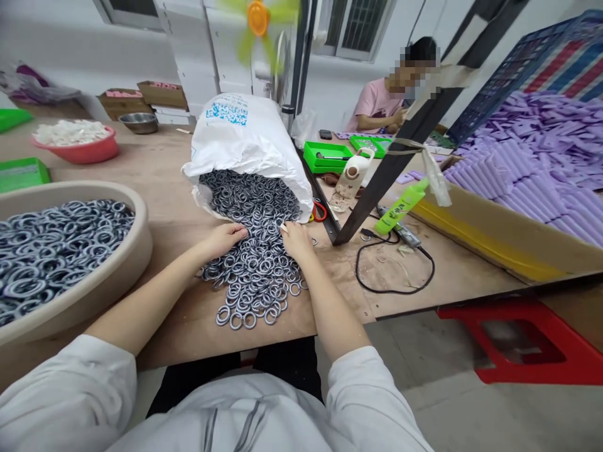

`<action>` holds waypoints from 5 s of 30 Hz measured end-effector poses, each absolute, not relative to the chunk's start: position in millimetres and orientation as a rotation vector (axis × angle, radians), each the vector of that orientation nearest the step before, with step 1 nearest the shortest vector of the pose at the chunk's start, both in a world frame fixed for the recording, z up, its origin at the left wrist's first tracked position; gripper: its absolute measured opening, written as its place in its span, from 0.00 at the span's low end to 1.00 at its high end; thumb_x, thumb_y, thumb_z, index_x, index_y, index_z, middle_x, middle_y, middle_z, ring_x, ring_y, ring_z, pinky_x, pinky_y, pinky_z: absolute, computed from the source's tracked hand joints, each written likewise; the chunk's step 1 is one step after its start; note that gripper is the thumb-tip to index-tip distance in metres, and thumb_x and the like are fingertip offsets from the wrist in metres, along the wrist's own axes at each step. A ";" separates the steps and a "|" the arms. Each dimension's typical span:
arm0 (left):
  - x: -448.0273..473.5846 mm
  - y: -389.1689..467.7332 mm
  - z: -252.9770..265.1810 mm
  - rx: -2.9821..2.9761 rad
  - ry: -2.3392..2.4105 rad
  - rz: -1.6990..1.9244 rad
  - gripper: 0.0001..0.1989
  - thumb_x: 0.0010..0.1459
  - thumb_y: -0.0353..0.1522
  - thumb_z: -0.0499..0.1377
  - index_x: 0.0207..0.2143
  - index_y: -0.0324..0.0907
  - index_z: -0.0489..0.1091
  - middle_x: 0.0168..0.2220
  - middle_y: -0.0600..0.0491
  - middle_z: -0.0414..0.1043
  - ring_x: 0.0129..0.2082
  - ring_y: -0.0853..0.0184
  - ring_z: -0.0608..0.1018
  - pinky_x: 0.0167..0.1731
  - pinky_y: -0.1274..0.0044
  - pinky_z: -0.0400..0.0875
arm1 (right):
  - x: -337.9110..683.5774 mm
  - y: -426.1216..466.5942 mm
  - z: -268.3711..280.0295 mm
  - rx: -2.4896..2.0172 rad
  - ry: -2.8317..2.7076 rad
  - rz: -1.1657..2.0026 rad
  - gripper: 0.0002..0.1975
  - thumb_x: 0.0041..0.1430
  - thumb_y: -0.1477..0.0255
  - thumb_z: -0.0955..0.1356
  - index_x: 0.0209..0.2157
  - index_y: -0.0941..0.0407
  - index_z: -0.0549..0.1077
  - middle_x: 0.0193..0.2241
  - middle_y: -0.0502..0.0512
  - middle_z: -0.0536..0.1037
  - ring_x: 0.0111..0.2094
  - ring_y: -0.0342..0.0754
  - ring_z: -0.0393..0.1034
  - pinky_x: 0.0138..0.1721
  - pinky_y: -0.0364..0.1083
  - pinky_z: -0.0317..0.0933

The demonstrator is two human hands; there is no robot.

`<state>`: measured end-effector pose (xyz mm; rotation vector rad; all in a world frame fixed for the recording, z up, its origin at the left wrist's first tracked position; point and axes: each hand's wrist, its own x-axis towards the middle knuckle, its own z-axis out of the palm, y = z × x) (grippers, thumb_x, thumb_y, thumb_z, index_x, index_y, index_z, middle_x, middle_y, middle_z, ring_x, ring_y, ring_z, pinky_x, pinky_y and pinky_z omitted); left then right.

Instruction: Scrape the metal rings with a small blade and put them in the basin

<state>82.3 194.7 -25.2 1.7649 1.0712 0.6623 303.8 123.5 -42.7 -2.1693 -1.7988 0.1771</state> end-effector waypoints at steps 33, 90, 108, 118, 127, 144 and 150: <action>17.8 106.8 -18.1 1.049 0.752 0.801 0.16 0.53 0.39 0.68 0.40 0.38 0.78 0.33 0.47 0.80 0.33 0.67 0.80 0.35 0.77 0.73 | 230.4 135.8 -8.8 -1.964 -2.039 0.137 0.11 0.61 0.63 0.68 0.35 0.55 0.80 0.38 0.59 0.76 0.39 0.53 0.70 0.39 0.48 0.59; 25.2 93.7 -12.8 0.659 0.633 0.880 0.19 0.55 0.42 0.66 0.26 0.40 0.62 0.20 0.61 0.56 0.18 0.78 0.58 0.19 0.84 0.56 | 174.3 67.4 -3.7 -1.372 -2.044 0.341 0.26 0.67 0.53 0.60 0.19 0.54 0.58 0.18 0.48 0.64 0.22 0.42 0.55 0.27 0.45 0.45; 8.9 114.9 -9.2 0.595 0.684 1.022 0.05 0.60 0.31 0.60 0.37 0.37 0.72 0.23 0.58 0.66 0.18 0.78 0.66 0.20 0.85 0.62 | 143.7 189.0 -5.4 -1.948 -2.358 0.146 0.14 0.63 0.66 0.66 0.41 0.61 0.79 0.46 0.72 0.80 0.46 0.59 0.75 0.42 0.49 0.61; 18.1 108.1 -7.0 0.688 0.828 1.057 0.15 0.58 0.42 0.63 0.30 0.39 0.67 0.23 0.58 0.63 0.16 0.80 0.59 0.13 0.85 0.42 | 164.1 121.5 1.6 -1.124 -1.494 1.399 0.21 0.55 0.50 0.70 0.28 0.54 0.67 0.17 0.41 0.58 0.16 0.37 0.44 0.16 0.41 0.39; 26.3 95.9 -8.2 0.884 0.768 1.037 0.17 0.60 0.43 0.63 0.28 0.40 0.65 0.20 0.60 0.57 0.18 0.79 0.55 0.18 0.83 0.48 | 155.1 89.0 -11.6 -1.026 -1.270 1.215 0.19 0.51 0.54 0.73 0.33 0.51 0.67 0.24 0.44 0.65 0.22 0.40 0.57 0.22 0.42 0.56; 23.6 90.3 -13.7 0.927 0.658 0.906 0.23 0.53 0.51 0.64 0.29 0.41 0.63 0.20 0.60 0.57 0.16 0.79 0.56 0.15 0.85 0.44 | 164.7 83.5 -7.0 -1.060 -1.595 0.631 0.15 0.59 0.56 0.70 0.27 0.52 0.78 0.25 0.50 0.69 0.31 0.47 0.64 0.37 0.49 0.60; 21.2 89.7 -8.9 0.851 0.612 0.877 0.24 0.56 0.50 0.62 0.25 0.41 0.60 0.17 0.62 0.53 0.14 0.80 0.52 0.13 0.85 0.44 | 166.7 82.3 -5.1 -1.153 -1.574 0.624 0.25 0.63 0.48 0.64 0.25 0.53 0.70 0.22 0.49 0.66 0.26 0.45 0.60 0.31 0.47 0.55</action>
